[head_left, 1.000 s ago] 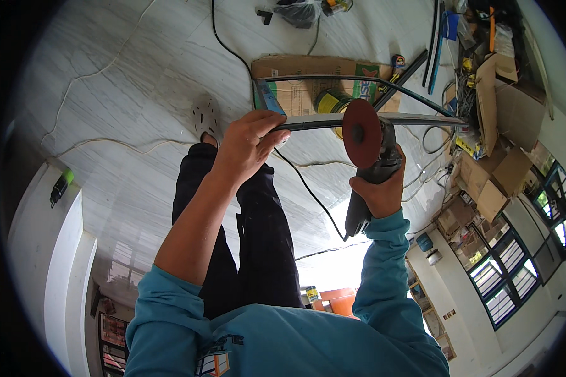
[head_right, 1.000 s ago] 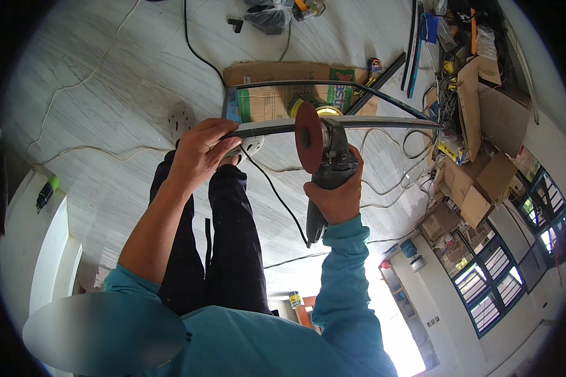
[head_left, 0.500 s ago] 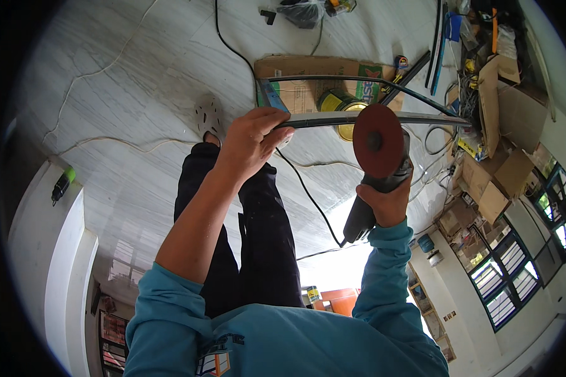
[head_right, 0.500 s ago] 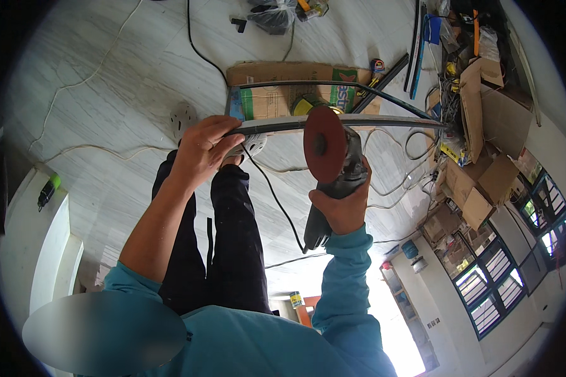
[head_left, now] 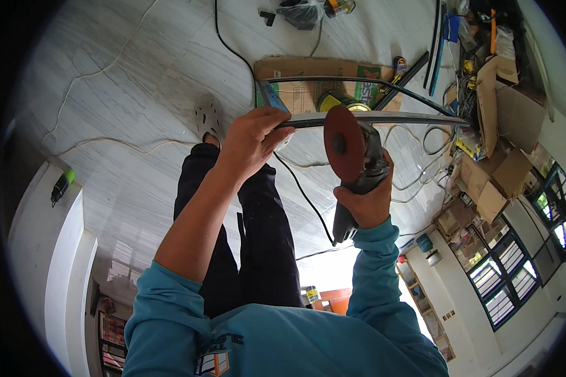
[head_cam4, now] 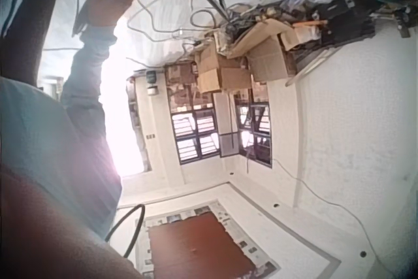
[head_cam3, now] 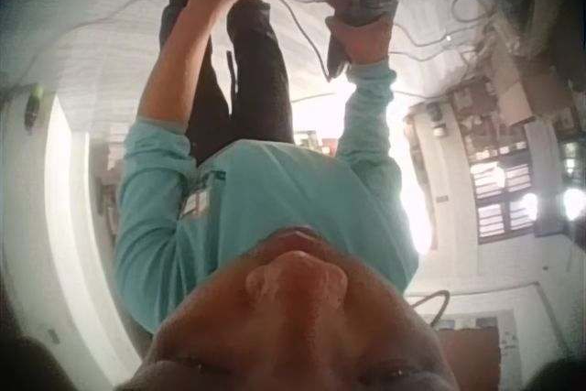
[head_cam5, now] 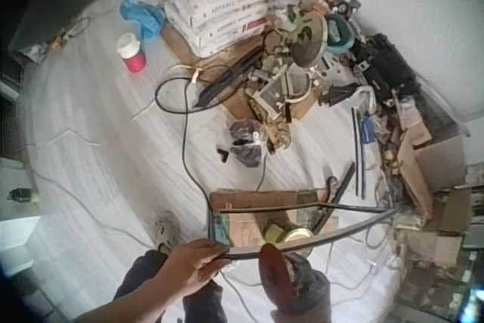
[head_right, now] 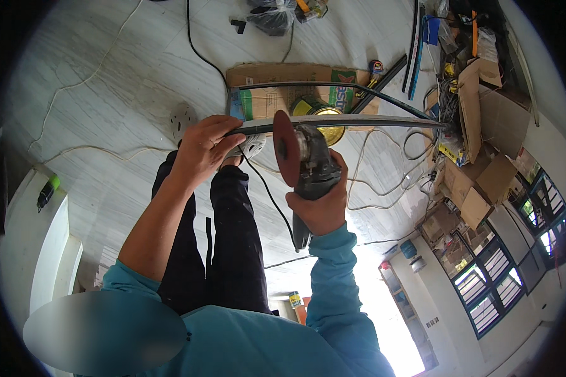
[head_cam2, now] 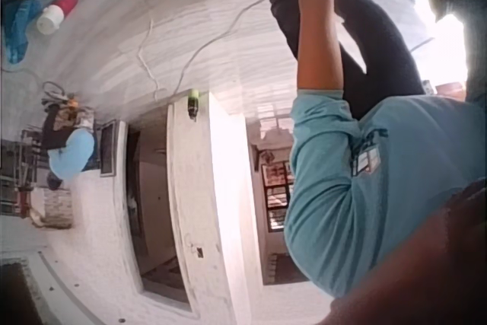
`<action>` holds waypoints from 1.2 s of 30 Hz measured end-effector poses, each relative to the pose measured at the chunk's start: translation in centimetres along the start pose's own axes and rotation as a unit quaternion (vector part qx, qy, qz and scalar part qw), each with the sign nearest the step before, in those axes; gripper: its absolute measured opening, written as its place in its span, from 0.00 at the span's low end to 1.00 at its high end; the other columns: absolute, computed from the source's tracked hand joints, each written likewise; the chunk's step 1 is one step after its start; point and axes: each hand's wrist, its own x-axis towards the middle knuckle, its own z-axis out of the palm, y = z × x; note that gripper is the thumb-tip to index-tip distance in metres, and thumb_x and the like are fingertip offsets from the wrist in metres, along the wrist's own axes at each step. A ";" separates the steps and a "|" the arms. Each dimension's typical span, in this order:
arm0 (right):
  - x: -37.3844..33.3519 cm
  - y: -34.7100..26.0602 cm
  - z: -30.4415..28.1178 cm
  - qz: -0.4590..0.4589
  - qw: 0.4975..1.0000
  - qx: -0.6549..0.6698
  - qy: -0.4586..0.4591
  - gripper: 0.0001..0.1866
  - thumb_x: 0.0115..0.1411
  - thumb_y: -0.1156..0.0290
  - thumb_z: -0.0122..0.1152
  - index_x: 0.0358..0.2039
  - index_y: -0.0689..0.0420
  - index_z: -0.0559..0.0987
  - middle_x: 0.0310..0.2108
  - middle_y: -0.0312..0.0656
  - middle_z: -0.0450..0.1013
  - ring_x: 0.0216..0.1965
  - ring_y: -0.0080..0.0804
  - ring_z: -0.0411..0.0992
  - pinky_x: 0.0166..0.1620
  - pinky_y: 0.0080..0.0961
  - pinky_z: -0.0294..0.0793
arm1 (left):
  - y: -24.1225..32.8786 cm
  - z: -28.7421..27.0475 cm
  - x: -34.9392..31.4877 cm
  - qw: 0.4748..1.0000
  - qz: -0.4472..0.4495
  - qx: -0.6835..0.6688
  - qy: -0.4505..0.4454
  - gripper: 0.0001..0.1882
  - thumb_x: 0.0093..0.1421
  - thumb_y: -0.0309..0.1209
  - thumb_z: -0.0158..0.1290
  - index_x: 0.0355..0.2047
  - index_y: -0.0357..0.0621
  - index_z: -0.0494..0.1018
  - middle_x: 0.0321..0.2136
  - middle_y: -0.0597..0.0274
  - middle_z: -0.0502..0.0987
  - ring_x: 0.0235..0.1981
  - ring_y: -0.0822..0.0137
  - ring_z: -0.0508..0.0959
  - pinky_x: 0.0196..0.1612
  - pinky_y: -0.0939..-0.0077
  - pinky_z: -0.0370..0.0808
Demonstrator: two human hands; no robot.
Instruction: The recorder is assembling and modifying aluminum window frame components using a utility knife and an angle grinder.
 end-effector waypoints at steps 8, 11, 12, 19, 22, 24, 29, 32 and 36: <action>0.0 -0.6 1.7 0.012 1.000 0.006 -0.019 0.49 0.37 0.74 0.70 0.62 0.57 0.59 0.47 0.46 0.73 0.43 0.32 0.75 0.48 0.27 0.76 | -0.4 0.3 -0.7 0.999 -0.017 -0.027 -0.014 0.12 0.60 0.27 0.60 0.42 0.34 0.77 0.39 0.53 0.80 0.29 0.66 0.84 0.29 0.75 0.82; -0.1 -0.6 2.1 0.015 1.000 0.002 -0.019 0.49 0.37 0.74 0.70 0.62 0.57 0.59 0.47 0.46 0.73 0.43 0.32 0.75 0.48 0.28 0.76 | -0.8 0.4 -0.8 0.999 -0.016 -0.045 -0.013 0.11 0.60 0.26 0.61 0.42 0.33 0.78 0.38 0.53 0.79 0.25 0.70 0.82 0.24 0.77 0.79; -0.1 -0.6 2.2 0.015 1.000 0.001 -0.019 0.49 0.37 0.74 0.70 0.62 0.57 0.59 0.47 0.46 0.73 0.43 0.32 0.75 0.48 0.28 0.76 | -0.8 0.5 -0.9 0.999 -0.016 -0.046 -0.012 0.11 0.60 0.26 0.61 0.42 0.33 0.78 0.38 0.53 0.79 0.25 0.70 0.82 0.24 0.77 0.79; -0.3 -0.7 2.5 0.024 1.000 -0.006 -0.019 0.49 0.37 0.73 0.70 0.62 0.57 0.58 0.46 0.46 0.73 0.42 0.32 0.75 0.47 0.28 0.77 | -0.8 0.6 -0.9 0.999 0.010 -0.039 0.006 0.11 0.59 0.25 0.61 0.41 0.34 0.78 0.38 0.54 0.80 0.21 0.71 0.80 0.22 0.77 0.76; -0.2 -0.7 2.5 0.025 1.000 -0.004 -0.016 0.49 0.37 0.73 0.70 0.62 0.57 0.58 0.46 0.46 0.73 0.42 0.32 0.75 0.47 0.28 0.77 | -0.6 0.7 -0.9 0.999 0.001 -0.039 0.013 0.11 0.57 0.28 0.62 0.39 0.36 0.78 0.36 0.54 0.80 0.27 0.61 0.80 0.28 0.70 0.77; -0.3 -0.6 2.5 0.026 1.000 0.003 -0.016 0.49 0.37 0.73 0.70 0.62 0.57 0.58 0.46 0.46 0.73 0.42 0.32 0.75 0.46 0.28 0.77 | -0.5 0.6 -0.9 0.999 -0.006 -0.040 0.020 0.11 0.56 0.30 0.63 0.38 0.39 0.79 0.35 0.53 0.80 0.32 0.51 0.81 0.34 0.62 0.77; -0.3 0.0 2.6 0.012 1.000 -0.020 -0.011 0.49 0.37 0.73 0.70 0.62 0.57 0.58 0.46 0.46 0.74 0.41 0.32 0.76 0.46 0.28 0.77 | -0.5 0.7 -1.0 0.999 -0.008 -0.029 0.021 0.11 0.56 0.30 0.63 0.38 0.39 0.79 0.35 0.54 0.80 0.32 0.51 0.81 0.34 0.62 0.77; -0.4 -0.1 2.7 0.016 1.000 -0.022 -0.008 0.49 0.37 0.73 0.70 0.62 0.57 0.58 0.45 0.46 0.74 0.41 0.33 0.76 0.46 0.28 0.77 | -0.7 0.7 -1.2 0.999 -0.005 -0.048 0.002 0.10 0.59 0.26 0.61 0.41 0.34 0.78 0.38 0.54 0.80 0.21 0.70 0.79 0.22 0.76 0.75; -0.5 -0.4 2.8 0.020 1.000 -0.013 -0.005 0.49 0.37 0.72 0.70 0.62 0.57 0.58 0.45 0.46 0.74 0.40 0.33 0.76 0.46 0.28 0.77 | -0.5 0.6 -1.2 0.999 0.001 -0.040 -0.003 0.10 0.59 0.26 0.61 0.41 0.34 0.78 0.38 0.54 0.80 0.20 0.70 0.79 0.23 0.76 0.75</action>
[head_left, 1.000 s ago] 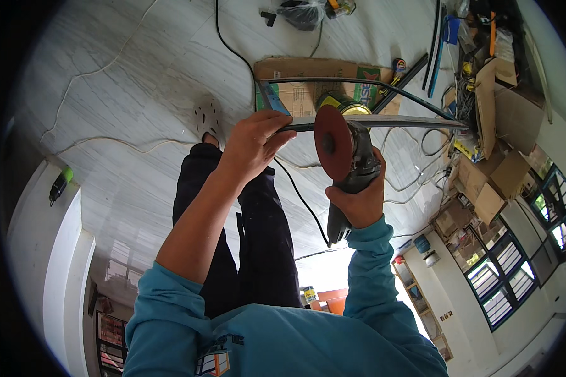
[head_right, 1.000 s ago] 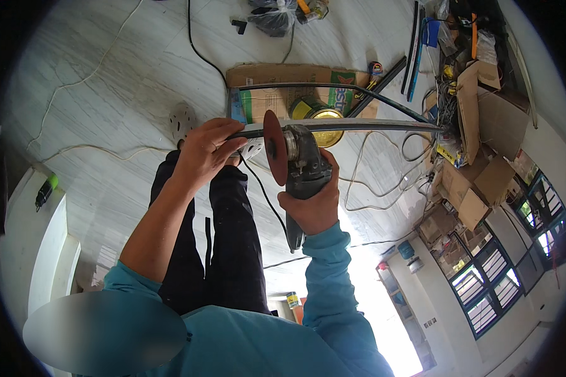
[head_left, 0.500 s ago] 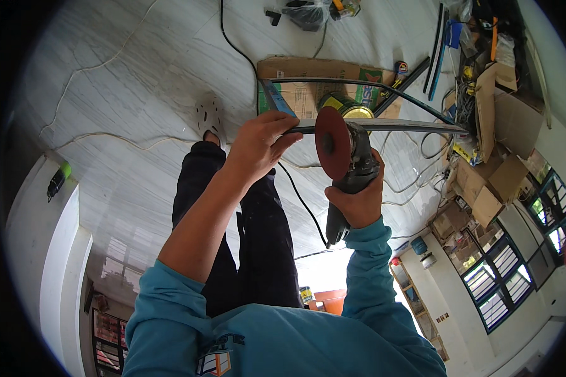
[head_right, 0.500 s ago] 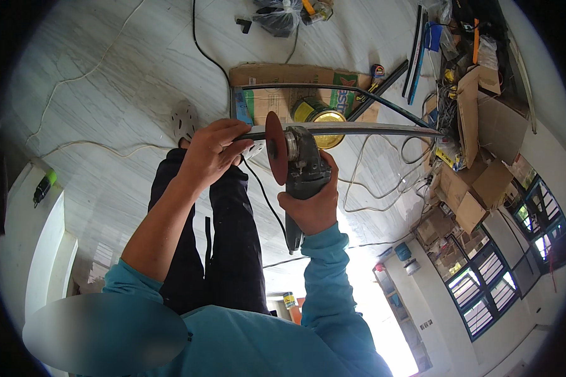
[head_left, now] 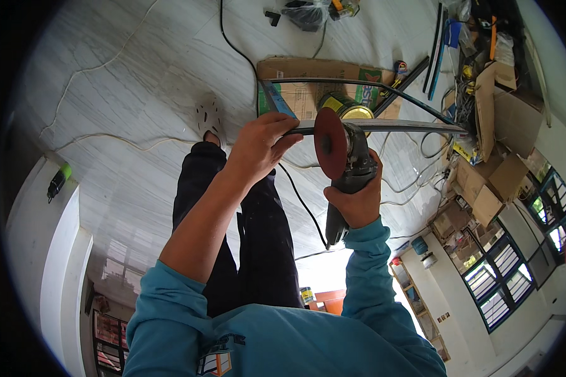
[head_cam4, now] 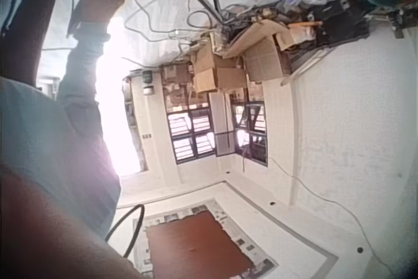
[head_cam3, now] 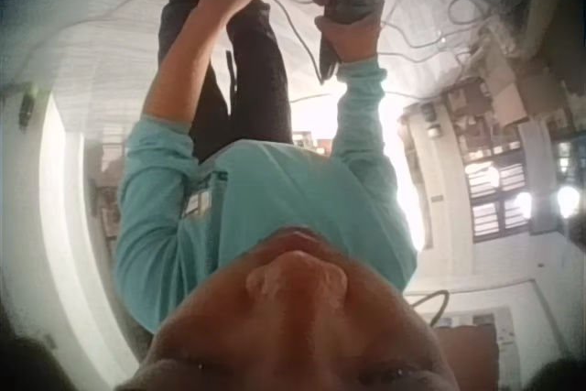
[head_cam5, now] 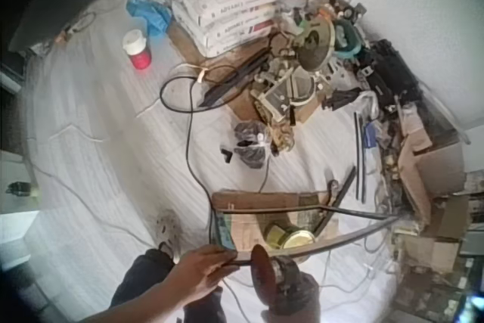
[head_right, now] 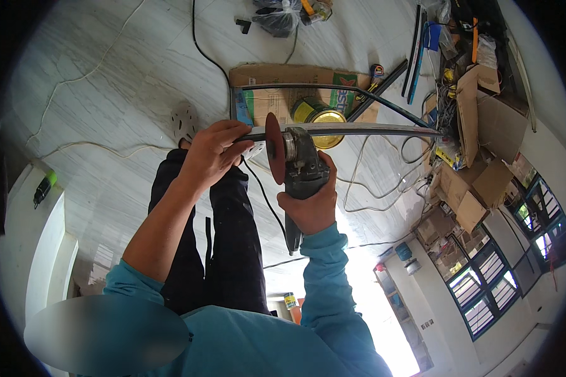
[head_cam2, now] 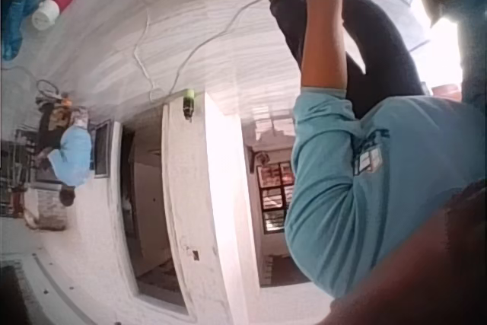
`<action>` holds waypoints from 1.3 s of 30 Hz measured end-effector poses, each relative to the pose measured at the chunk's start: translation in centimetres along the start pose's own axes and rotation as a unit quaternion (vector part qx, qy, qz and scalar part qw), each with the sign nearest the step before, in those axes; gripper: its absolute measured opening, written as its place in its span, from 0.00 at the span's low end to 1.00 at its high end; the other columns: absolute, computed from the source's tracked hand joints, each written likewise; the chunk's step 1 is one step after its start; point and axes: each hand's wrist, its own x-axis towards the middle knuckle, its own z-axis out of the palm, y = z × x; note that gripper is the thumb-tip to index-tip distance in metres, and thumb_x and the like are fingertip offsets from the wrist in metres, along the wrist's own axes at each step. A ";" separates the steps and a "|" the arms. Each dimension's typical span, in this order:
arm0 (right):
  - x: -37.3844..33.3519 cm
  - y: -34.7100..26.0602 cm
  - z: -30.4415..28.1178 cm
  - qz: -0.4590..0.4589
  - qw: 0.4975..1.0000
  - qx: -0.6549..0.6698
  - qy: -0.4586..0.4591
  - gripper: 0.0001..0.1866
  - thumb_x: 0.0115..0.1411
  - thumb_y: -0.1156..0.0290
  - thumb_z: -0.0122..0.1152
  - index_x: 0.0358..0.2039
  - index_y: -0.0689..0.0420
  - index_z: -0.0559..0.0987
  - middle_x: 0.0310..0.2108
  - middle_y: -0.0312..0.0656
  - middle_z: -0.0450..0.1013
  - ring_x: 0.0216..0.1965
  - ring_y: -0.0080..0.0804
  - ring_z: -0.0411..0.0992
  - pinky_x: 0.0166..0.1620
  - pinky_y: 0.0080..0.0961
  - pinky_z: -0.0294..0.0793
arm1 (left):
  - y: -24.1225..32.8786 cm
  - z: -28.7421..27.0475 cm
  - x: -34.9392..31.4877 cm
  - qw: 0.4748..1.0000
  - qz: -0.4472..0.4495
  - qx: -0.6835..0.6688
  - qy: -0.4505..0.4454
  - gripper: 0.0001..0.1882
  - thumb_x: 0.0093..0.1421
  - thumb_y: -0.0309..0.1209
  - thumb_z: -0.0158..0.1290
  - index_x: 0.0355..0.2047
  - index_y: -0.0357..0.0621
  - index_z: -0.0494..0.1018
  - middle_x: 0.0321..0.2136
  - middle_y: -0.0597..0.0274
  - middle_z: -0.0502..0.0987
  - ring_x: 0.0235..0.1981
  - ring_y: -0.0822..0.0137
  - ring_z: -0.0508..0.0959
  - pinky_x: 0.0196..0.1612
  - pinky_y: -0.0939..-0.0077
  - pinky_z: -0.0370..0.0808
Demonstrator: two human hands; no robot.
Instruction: The recorder is assembling and modifying aluminum window frame components using a utility knife and an angle grinder.
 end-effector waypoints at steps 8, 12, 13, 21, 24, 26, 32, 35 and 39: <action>-1.0 0.4 -1.3 0.003 0.998 0.057 -0.001 0.51 0.36 0.74 0.72 0.63 0.58 0.58 0.48 0.45 0.71 0.43 0.31 0.74 0.47 0.28 0.76 | 0.3 -0.2 0.3 1.000 -0.010 0.005 -0.013 0.12 0.60 0.28 0.60 0.42 0.35 0.78 0.38 0.53 0.80 0.23 0.66 0.82 0.27 0.74 0.79; -2.2 2.2 -3.3 0.011 0.995 0.093 0.026 0.53 0.35 0.75 0.74 0.63 0.59 0.57 0.47 0.44 0.71 0.42 0.31 0.74 0.46 0.28 0.77 | 0.2 -0.4 0.5 0.999 0.009 0.049 -0.005 0.13 0.62 0.30 0.59 0.44 0.35 0.77 0.39 0.51 0.79 0.28 0.61 0.83 0.32 0.72 0.81; -2.5 2.5 -3.6 0.021 0.994 0.096 0.043 0.53 0.35 0.75 0.75 0.63 0.60 0.57 0.47 0.44 0.71 0.42 0.30 0.74 0.45 0.28 0.78 | 0.3 -0.6 0.7 0.999 -0.001 0.050 -0.010 0.13 0.62 0.30 0.59 0.44 0.35 0.77 0.40 0.50 0.79 0.31 0.59 0.83 0.34 0.71 0.82; -2.6 4.3 -4.4 0.051 0.981 0.177 0.066 0.51 0.35 0.78 0.75 0.62 0.59 0.58 0.44 0.43 0.71 0.40 0.30 0.74 0.42 0.30 0.79 | 1.8 -1.5 2.8 0.995 -0.020 0.091 -0.030 0.13 0.62 0.29 0.58 0.44 0.33 0.77 0.41 0.49 0.80 0.37 0.56 0.83 0.38 0.69 0.81; -2.7 5.7 -3.3 0.054 0.967 0.240 0.067 0.48 0.35 0.79 0.74 0.59 0.59 0.61 0.41 0.43 0.72 0.38 0.30 0.75 0.41 0.30 0.79 | 2.3 -1.4 3.1 0.991 -0.016 0.124 -0.053 0.13 0.63 0.30 0.58 0.44 0.34 0.77 0.41 0.48 0.80 0.38 0.56 0.82 0.39 0.69 0.80; -2.7 5.9 -1.9 0.065 0.920 0.384 0.041 0.38 0.36 0.81 0.69 0.52 0.61 0.67 0.34 0.47 0.73 0.30 0.38 0.76 0.35 0.34 0.80 | 2.6 -1.4 3.2 0.992 -0.059 0.088 -0.062 0.14 0.63 0.30 0.57 0.46 0.34 0.76 0.43 0.48 0.79 0.39 0.55 0.82 0.40 0.68 0.80; -3.4 5.5 1.0 0.124 0.848 0.515 -0.010 0.35 0.37 0.75 0.66 0.51 0.61 0.68 0.31 0.48 0.73 0.27 0.40 0.76 0.31 0.34 0.79 | 2.9 -2.0 3.3 0.986 -0.036 0.122 -0.105 0.17 0.61 0.27 0.59 0.49 0.35 0.74 0.43 0.48 0.79 0.42 0.54 0.82 0.47 0.65 0.80; -3.3 5.7 1.6 0.128 0.815 0.564 -0.032 0.33 0.36 0.78 0.67 0.48 0.62 0.70 0.30 0.47 0.74 0.27 0.38 0.77 0.32 0.35 0.80 | 2.0 -2.2 3.8 0.989 -0.036 0.107 -0.094 0.18 0.59 0.24 0.60 0.50 0.36 0.74 0.42 0.49 0.79 0.43 0.55 0.82 0.48 0.65 0.81; -3.4 5.2 1.5 0.119 0.793 0.597 -0.019 0.32 0.36 0.76 0.67 0.47 0.63 0.71 0.29 0.46 0.74 0.27 0.38 0.77 0.32 0.34 0.80 | 2.0 -2.1 4.7 0.991 -0.039 0.088 -0.090 0.17 0.58 0.23 0.59 0.49 0.35 0.75 0.42 0.49 0.80 0.41 0.56 0.82 0.44 0.66 0.82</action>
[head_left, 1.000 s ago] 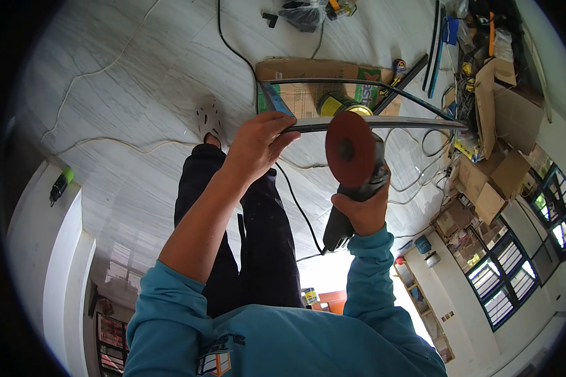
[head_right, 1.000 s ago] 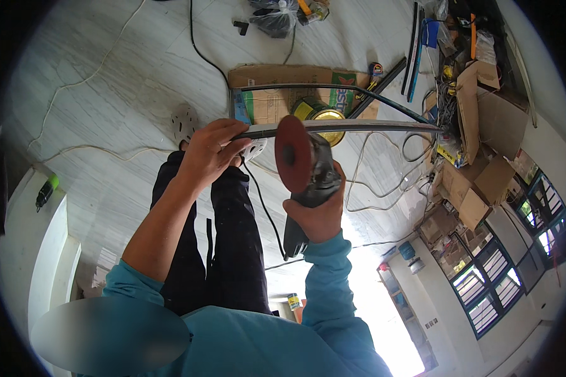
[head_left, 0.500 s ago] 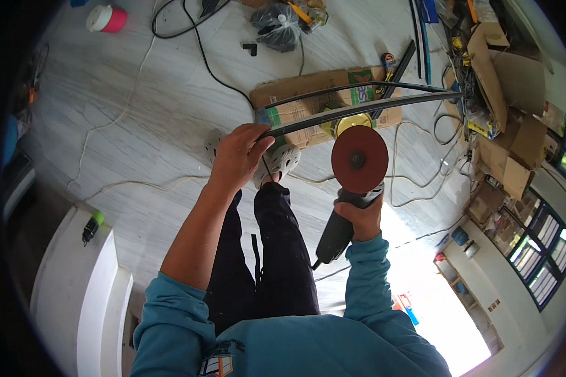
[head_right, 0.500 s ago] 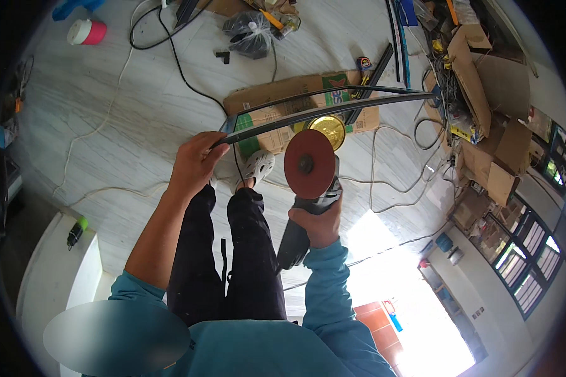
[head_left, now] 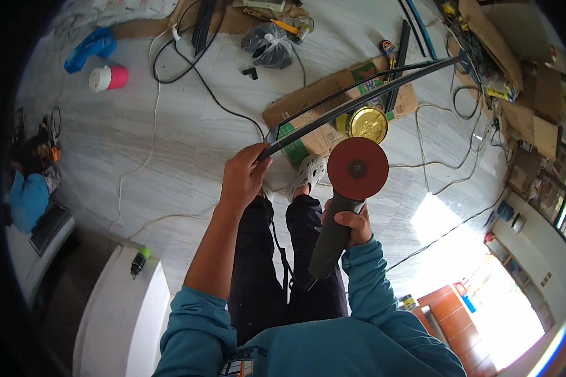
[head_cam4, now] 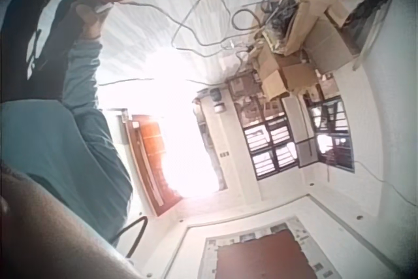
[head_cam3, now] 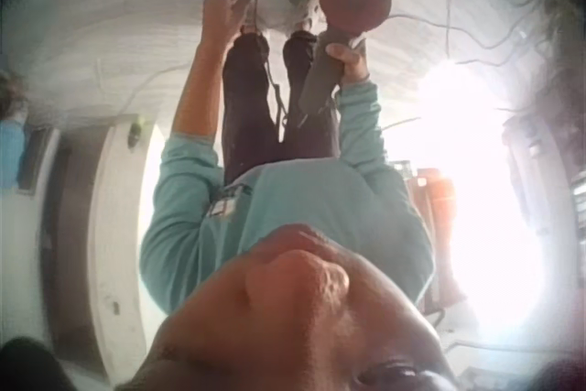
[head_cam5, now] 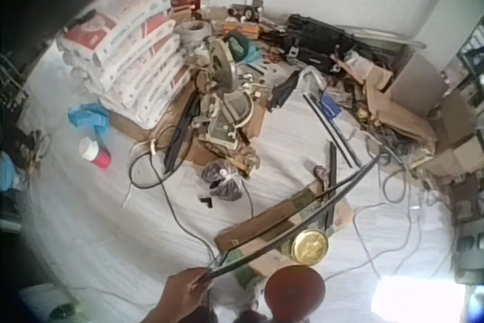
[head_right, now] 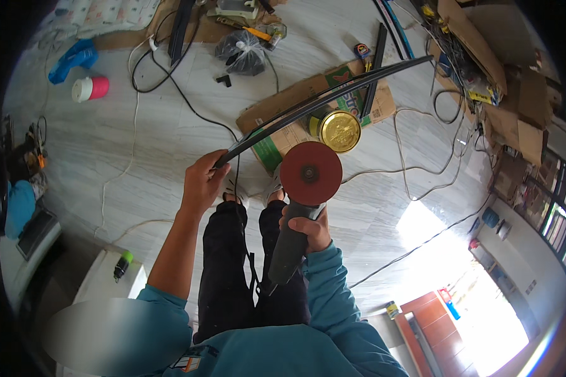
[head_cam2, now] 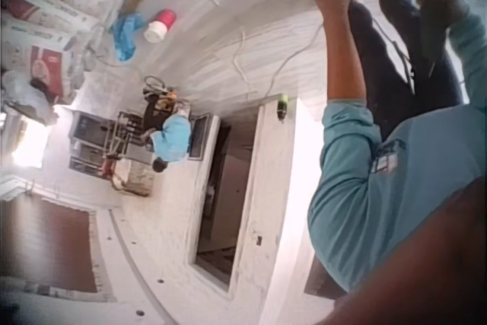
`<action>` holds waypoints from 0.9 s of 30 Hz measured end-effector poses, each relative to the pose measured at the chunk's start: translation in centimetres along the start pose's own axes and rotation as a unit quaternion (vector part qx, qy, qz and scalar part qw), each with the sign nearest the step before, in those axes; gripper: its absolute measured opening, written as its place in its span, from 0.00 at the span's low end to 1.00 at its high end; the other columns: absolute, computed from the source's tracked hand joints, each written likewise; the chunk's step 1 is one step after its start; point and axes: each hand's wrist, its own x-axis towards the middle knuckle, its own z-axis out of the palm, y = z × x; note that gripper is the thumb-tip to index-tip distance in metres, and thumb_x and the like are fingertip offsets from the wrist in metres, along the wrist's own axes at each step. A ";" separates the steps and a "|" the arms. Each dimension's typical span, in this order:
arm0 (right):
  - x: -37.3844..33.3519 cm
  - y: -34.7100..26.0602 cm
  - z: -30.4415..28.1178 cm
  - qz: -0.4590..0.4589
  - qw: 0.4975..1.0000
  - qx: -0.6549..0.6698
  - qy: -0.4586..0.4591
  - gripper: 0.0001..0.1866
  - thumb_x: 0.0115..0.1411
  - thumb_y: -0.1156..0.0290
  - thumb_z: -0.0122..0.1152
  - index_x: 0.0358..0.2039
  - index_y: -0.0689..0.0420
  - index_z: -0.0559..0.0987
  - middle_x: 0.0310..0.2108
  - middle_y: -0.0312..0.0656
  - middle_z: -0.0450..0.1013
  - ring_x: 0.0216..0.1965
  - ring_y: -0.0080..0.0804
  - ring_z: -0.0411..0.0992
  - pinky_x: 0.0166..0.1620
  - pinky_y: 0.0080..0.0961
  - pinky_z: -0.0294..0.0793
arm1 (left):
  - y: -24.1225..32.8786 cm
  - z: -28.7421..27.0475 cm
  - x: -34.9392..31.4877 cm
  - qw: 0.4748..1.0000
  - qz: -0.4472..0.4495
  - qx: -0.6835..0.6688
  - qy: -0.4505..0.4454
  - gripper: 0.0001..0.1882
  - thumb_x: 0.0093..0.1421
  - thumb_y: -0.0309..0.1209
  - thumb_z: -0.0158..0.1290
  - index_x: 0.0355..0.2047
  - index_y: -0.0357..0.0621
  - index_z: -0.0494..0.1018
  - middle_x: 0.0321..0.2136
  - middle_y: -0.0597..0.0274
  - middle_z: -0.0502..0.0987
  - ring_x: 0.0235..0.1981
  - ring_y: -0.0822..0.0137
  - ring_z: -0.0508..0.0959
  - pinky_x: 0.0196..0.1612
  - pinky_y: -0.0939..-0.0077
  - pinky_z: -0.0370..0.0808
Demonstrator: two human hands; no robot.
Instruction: The recorder is assembling and modifying aluminum window frame components using a utility knife and an angle grinder.
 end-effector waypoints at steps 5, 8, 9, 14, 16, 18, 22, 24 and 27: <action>-1.4 -1.6 -0.8 -0.033 0.999 0.020 0.035 0.31 0.37 0.76 0.66 0.46 0.63 0.72 0.30 0.46 0.74 0.27 0.38 0.77 0.32 0.35 0.80 | 1.1 -0.4 0.6 0.979 0.122 0.159 -0.047 0.15 0.58 0.26 0.59 0.46 0.38 0.76 0.40 0.47 0.79 0.40 0.47 0.80 0.44 0.61 0.78; -4.5 -3.8 -2.5 -0.078 0.995 0.025 0.058 0.30 0.37 0.76 0.66 0.46 0.62 0.73 0.30 0.46 0.75 0.27 0.39 0.77 0.32 0.35 0.80 | 3.3 -0.2 0.4 0.958 0.114 0.251 -0.082 0.15 0.57 0.28 0.58 0.45 0.37 0.76 0.38 0.47 0.79 0.41 0.45 0.78 0.45 0.57 0.75; -5.3 -4.7 -3.5 -0.089 0.992 0.023 0.081 0.30 0.37 0.75 0.67 0.46 0.61 0.72 0.30 0.46 0.75 0.27 0.39 0.77 0.32 0.35 0.81 | 3.5 0.2 0.8 0.951 0.136 0.268 -0.078 0.16 0.56 0.28 0.59 0.44 0.36 0.75 0.37 0.46 0.79 0.39 0.45 0.78 0.43 0.55 0.74; -8.8 -11.0 -9.6 -0.166 0.972 -0.008 0.164 0.31 0.37 0.76 0.66 0.47 0.60 0.72 0.29 0.46 0.74 0.27 0.40 0.77 0.32 0.35 0.81 | 8.1 4.7 3.8 0.942 0.144 0.281 -0.115 0.18 0.53 0.30 0.62 0.43 0.37 0.75 0.35 0.46 0.78 0.39 0.46 0.78 0.42 0.53 0.74; -8.8 -14.3 -12.2 -0.177 0.966 -0.036 0.183 0.32 0.37 0.79 0.66 0.48 0.60 0.71 0.30 0.45 0.74 0.28 0.38 0.77 0.34 0.34 0.80 | 9.6 7.2 5.9 0.923 0.128 0.333 -0.140 0.19 0.55 0.34 0.61 0.43 0.35 0.74 0.35 0.46 0.79 0.38 0.45 0.78 0.43 0.54 0.74; -7.5 -18.0 -14.3 -0.186 0.954 -0.084 0.217 0.34 0.35 0.82 0.68 0.49 0.60 0.71 0.32 0.43 0.74 0.30 0.35 0.76 0.36 0.31 0.80 | 11.3 9.9 7.8 0.920 0.118 0.352 -0.127 0.18 0.56 0.35 0.61 0.42 0.35 0.74 0.35 0.46 0.78 0.39 0.45 0.78 0.43 0.53 0.74; -2.7 -25.0 -20.3 -0.233 0.936 -0.196 0.178 0.41 0.34 0.80 0.70 0.53 0.58 0.66 0.36 0.44 0.73 0.33 0.35 0.75 0.37 0.33 0.79 | 14.6 16.7 12.0 0.915 0.083 0.382 -0.102 0.18 0.57 0.37 0.60 0.40 0.35 0.74 0.34 0.45 0.78 0.39 0.44 0.78 0.43 0.52 0.74; 0.8 -28.0 -23.5 -0.228 0.925 -0.262 0.155 0.48 0.34 0.80 0.74 0.59 0.57 0.61 0.43 0.42 0.71 0.38 0.31 0.73 0.40 0.30 0.78 | 15.9 20.3 13.5 0.929 0.066 0.359 -0.070 0.17 0.57 0.37 0.60 0.39 0.36 0.74 0.34 0.45 0.78 0.39 0.44 0.78 0.43 0.52 0.74; 4.7 -32.0 -24.3 -0.230 0.904 -0.341 0.117 0.51 0.34 0.80 0.74 0.61 0.58 0.59 0.45 0.42 0.70 0.40 0.31 0.73 0.41 0.30 0.78 | 17.5 24.0 15.1 0.934 0.032 0.354 -0.023 0.16 0.58 0.37 0.60 0.39 0.38 0.76 0.33 0.46 0.79 0.38 0.44 0.78 0.42 0.53 0.74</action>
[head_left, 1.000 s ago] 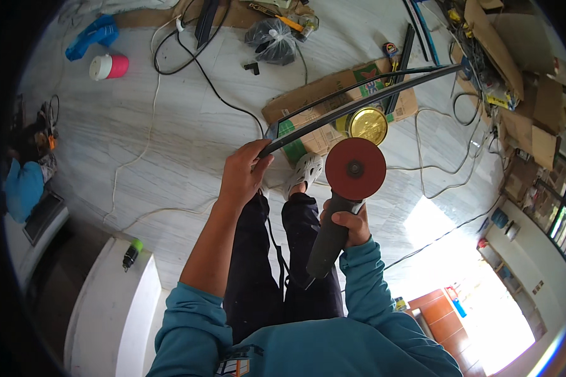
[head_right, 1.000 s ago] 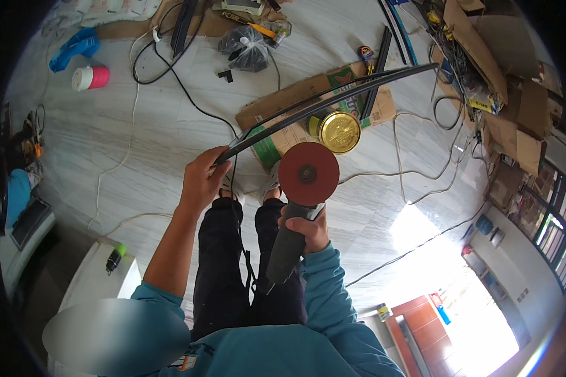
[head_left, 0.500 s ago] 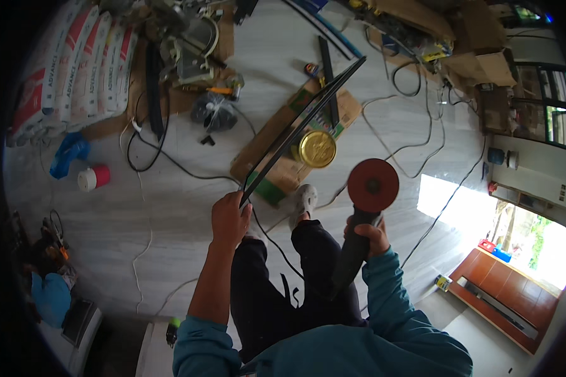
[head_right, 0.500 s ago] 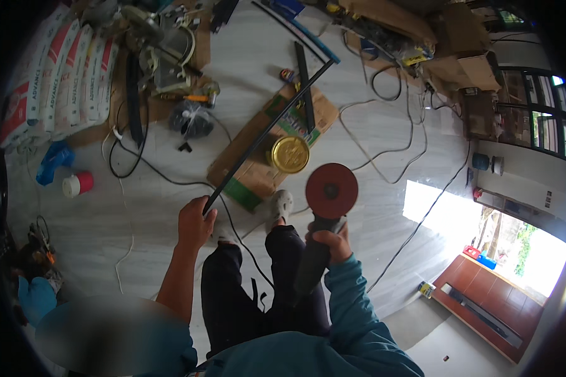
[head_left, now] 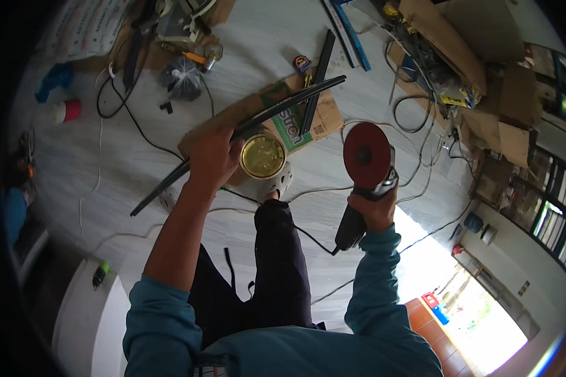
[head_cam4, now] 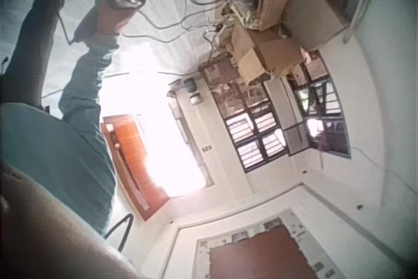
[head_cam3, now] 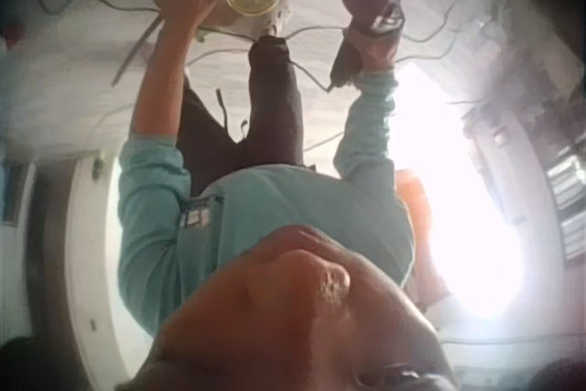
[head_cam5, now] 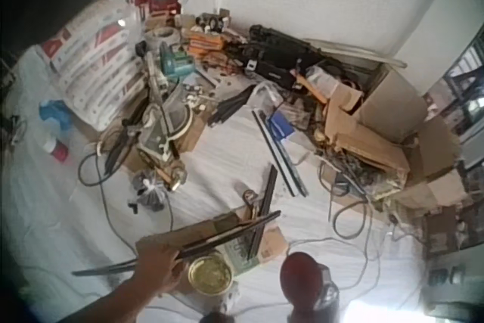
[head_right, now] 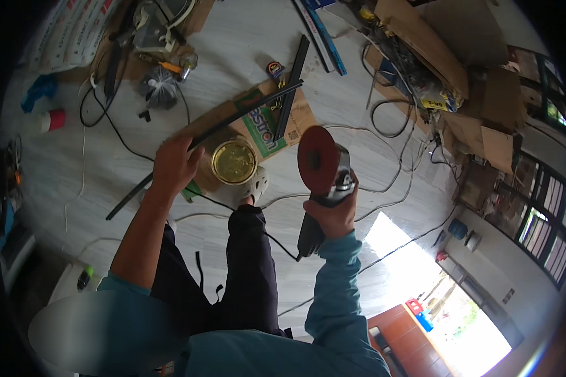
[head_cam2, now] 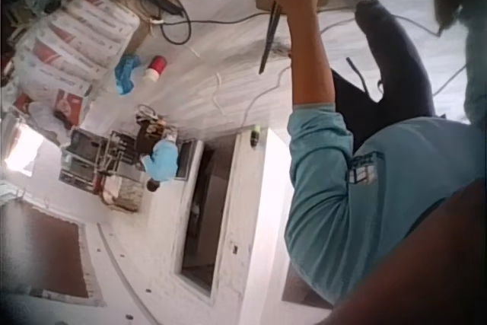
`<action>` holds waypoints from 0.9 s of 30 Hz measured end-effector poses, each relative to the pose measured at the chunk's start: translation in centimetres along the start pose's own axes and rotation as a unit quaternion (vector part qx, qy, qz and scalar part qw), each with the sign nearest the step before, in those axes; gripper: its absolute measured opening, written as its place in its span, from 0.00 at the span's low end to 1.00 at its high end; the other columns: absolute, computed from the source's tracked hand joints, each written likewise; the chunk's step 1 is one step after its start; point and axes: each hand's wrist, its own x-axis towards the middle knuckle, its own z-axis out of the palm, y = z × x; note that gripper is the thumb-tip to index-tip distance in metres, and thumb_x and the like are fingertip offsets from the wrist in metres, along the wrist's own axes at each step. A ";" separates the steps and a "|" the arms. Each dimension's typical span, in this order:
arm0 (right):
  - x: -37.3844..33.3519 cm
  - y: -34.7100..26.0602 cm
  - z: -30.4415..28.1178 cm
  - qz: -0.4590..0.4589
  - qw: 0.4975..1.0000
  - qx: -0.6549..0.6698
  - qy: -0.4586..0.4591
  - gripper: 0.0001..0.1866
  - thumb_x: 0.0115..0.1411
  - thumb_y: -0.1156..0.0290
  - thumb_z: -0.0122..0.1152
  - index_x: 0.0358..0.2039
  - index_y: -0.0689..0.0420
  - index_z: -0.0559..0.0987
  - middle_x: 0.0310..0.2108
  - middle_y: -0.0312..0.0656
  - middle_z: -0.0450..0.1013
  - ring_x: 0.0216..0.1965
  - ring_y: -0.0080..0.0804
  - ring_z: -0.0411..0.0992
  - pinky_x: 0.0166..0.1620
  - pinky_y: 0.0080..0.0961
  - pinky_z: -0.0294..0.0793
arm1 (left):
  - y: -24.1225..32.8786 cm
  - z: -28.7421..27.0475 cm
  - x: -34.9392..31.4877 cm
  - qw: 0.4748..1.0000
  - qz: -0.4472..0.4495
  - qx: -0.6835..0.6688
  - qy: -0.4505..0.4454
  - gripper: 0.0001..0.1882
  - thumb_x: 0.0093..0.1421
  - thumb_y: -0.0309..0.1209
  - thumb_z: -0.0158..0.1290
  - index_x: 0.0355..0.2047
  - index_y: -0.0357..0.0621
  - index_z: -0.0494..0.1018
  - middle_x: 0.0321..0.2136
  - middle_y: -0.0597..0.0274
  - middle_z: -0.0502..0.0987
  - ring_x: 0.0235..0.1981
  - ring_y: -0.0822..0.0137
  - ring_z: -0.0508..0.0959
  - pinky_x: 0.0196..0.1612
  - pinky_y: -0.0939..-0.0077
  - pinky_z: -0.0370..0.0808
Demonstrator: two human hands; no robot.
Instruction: The recorder is assembling and modifying aluminum window frame components using a utility knife and an angle grinder.
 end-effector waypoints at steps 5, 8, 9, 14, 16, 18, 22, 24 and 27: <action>4.9 -1.4 -1.9 -0.026 0.994 -0.079 -0.070 0.52 0.36 0.79 0.73 0.63 0.59 0.57 0.45 0.42 0.71 0.41 0.29 0.73 0.43 0.28 0.78 | 4.1 2.8 1.5 0.998 -0.053 -0.020 0.027 0.15 0.58 0.39 0.60 0.40 0.41 0.78 0.33 0.49 0.80 0.35 0.48 0.81 0.40 0.58 0.76; 6.1 -1.0 -2.4 -0.041 0.991 -0.087 -0.093 0.52 0.37 0.79 0.73 0.63 0.60 0.56 0.45 0.43 0.71 0.40 0.28 0.73 0.43 0.27 0.77 | 5.2 3.8 1.5 0.997 -0.061 -0.020 0.047 0.15 0.58 0.40 0.60 0.39 0.43 0.79 0.30 0.52 0.81 0.31 0.51 0.82 0.37 0.60 0.77; 6.2 -1.0 -2.5 -0.033 0.991 -0.085 -0.096 0.52 0.36 0.79 0.73 0.63 0.60 0.56 0.45 0.43 0.71 0.40 0.28 0.73 0.43 0.27 0.77 | 5.4 3.8 1.3 0.997 -0.067 -0.017 0.035 0.15 0.57 0.41 0.61 0.38 0.44 0.80 0.28 0.52 0.81 0.31 0.51 0.82 0.36 0.59 0.77; 6.0 -0.6 -2.6 -0.030 0.988 -0.107 -0.109 0.52 0.36 0.78 0.73 0.63 0.59 0.57 0.46 0.44 0.72 0.41 0.29 0.73 0.44 0.27 0.77 | 5.8 4.9 0.6 0.997 -0.070 -0.022 0.028 0.13 0.56 0.41 0.61 0.34 0.46 0.80 0.24 0.55 0.80 0.29 0.52 0.82 0.35 0.59 0.78; 5.8 -0.9 -2.0 -0.030 0.985 -0.124 -0.113 0.51 0.36 0.77 0.72 0.63 0.59 0.57 0.46 0.44 0.72 0.41 0.29 0.74 0.44 0.27 0.77 | 6.1 5.3 0.5 0.998 -0.059 -0.005 0.020 0.12 0.56 0.40 0.61 0.34 0.45 0.80 0.26 0.55 0.81 0.29 0.53 0.82 0.35 0.60 0.78; 5.8 -1.2 -1.5 -0.032 0.982 -0.145 -0.116 0.51 0.36 0.77 0.72 0.63 0.58 0.58 0.46 0.45 0.72 0.41 0.30 0.74 0.44 0.28 0.77 | 6.4 5.5 0.7 0.998 -0.048 -0.004 0.029 0.12 0.55 0.39 0.61 0.35 0.46 0.80 0.26 0.56 0.81 0.30 0.53 0.82 0.36 0.60 0.78; 6.4 -2.0 -0.1 -0.084 0.964 -0.212 -0.135 0.49 0.36 0.76 0.70 0.62 0.57 0.59 0.45 0.46 0.74 0.40 0.33 0.76 0.44 0.29 0.78 | 7.1 5.1 0.8 0.997 -0.069 -0.019 -0.003 0.12 0.54 0.38 0.61 0.38 0.49 0.80 0.29 0.57 0.79 0.32 0.54 0.81 0.36 0.61 0.78; 6.6 -2.8 0.6 -0.073 0.958 -0.238 -0.141 0.49 0.37 0.74 0.69 0.62 0.56 0.59 0.43 0.48 0.76 0.40 0.37 0.78 0.45 0.30 0.78 | 6.6 5.4 0.5 0.997 -0.067 -0.032 -0.002 0.13 0.54 0.38 0.61 0.38 0.50 0.80 0.29 0.57 0.79 0.32 0.55 0.81 0.36 0.61 0.78; 6.9 -3.6 1.4 -0.097 0.947 -0.269 -0.147 0.48 0.37 0.75 0.69 0.62 0.56 0.59 0.42 0.49 0.77 0.40 0.38 0.79 0.45 0.31 0.78 | 6.3 5.8 0.3 0.997 -0.061 -0.043 0.000 0.13 0.53 0.39 0.61 0.39 0.51 0.80 0.28 0.58 0.78 0.33 0.55 0.81 0.36 0.61 0.78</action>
